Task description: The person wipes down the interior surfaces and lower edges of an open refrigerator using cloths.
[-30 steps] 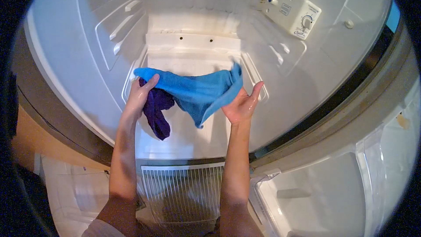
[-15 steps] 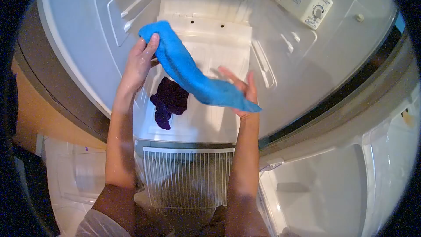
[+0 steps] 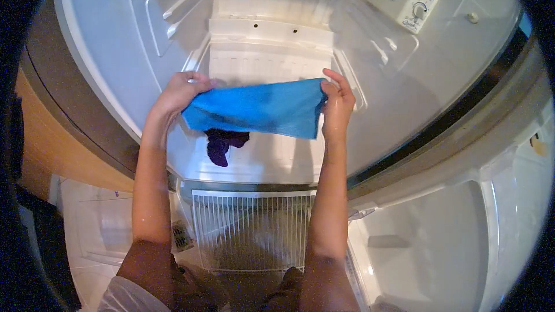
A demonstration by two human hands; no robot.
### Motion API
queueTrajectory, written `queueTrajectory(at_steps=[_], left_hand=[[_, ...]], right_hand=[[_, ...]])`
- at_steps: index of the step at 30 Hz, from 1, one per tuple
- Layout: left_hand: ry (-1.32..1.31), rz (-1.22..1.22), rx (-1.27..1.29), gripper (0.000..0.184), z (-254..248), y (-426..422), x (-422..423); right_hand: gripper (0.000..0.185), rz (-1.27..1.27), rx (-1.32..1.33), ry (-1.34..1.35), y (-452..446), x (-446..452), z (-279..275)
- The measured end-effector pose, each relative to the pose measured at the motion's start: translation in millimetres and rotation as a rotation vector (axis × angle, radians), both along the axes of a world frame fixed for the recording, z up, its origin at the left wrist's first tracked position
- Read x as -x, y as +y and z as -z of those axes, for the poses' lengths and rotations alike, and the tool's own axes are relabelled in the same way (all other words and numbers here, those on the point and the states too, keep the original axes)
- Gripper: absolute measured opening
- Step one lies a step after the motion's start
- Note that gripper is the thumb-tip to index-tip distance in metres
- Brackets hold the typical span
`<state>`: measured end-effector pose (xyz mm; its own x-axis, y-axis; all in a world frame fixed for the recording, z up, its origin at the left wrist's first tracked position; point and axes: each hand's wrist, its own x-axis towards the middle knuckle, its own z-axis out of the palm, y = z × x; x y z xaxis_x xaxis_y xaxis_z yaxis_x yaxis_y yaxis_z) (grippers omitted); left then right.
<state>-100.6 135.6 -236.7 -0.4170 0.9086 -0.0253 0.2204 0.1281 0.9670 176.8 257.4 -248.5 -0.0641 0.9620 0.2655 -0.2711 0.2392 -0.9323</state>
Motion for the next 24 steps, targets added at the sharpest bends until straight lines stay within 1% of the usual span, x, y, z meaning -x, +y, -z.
queueTrajectory(at_steps=[1, 3, 4, 5, 6, 7, 8, 10, 11, 13, 14, 16, 18, 20, 22, 24], left_hand=[[0.026, -0.06, -0.158, 0.041, 0.5, -0.3, -0.1], [0.012, -0.036, -0.203, 0.038, -2.6, -1.0, 6.4], [-0.002, -0.009, -0.251, 0.037, -6.4, -2.9, 7.5], [-0.003, -0.009, -0.249, 0.037, -8.2, -6.3, 7.2], [0.136, 0.037, -0.23, 0.035, -9.4, -10.4, 6.1], [0.275, 0.083, -0.212, 0.034, -9.3, -12.7, 5.3], [0.274, 0.083, -0.209, 0.034, -7.7, -12.4, 4.3], [0.648, -0.042, -0.158, 0.028, -4.3, -9.8, 0.8], [0.646, -0.041, -0.156, 0.028, -2.8, -8.5, -0.4], [0.889, -0.189, -0.343, 0.021, -1.7, -7.6, -4.3], [0.887, -0.188, -0.34, 0.021, -4.0, -6.9, -5.0], [0.504, -0.083, -0.312, 0.017, -11.7, -5.3, -6.2], [0.462, -0.043, -0.324, 0.017, -15.6, -5.0, -10.0], [0.42, -0.006, -0.333, 0.017, -11.1, 1.5, -13.7], [0.331, 0.061, -0.234, 0.021, 8.3, 14.9, -17.0], [0.377, -0.019, -0.271, 0.029, 59.6, 35.4, -20.6]], right_hand=[[0.025, 0.086, -0.08, -0.028, 1.0, -1.1, 0.4], [0.024, 0.222, -0.198, -0.064, 3.6, -1.7, 1.5], [0.024, 0.221, -0.195, -0.064, 6.0, -2.9, 2.0], [0.023, 0.247, -0.264, -0.085, 8.1, -4.9, 2.1], [0.021, 0.272, -0.333, -0.106, 9.6, -5.9, 3.0], [0.021, 0.272, -0.332, -0.106, 9.1, -5.5, 3.3], [0.021, 0.3, -0.382, -0.133, 8.8, -5.3, 3.5], [0.021, 0.328, -0.433, -0.161, 10.6, -5.6, 5.1], [0.022, 0.337, -0.431, -0.142, 12.8, -6.6, 7.0], [0.023, 0.345, -0.424, -0.127, 10.0, -8.0, 6.1], [0.023, 0.37, -0.399, -0.154, 5.7, -10.1, 1.0], [0.023, 0.396, -0.371, -0.185, 1.3, -11.6, -6.4], [0.026, 0.518, -0.445, -0.083, 2.6, -10.8, -9.1], [0.028, 0.559, -0.454, -0.098, 12.8, -16.4, 0.9], [0.03, 0.594, -0.459, -0.115, 19.0, -19.8, 15.8], [0.04, 0.697, -0.263, -0.617, 22.2, -23.4, 36.4]])
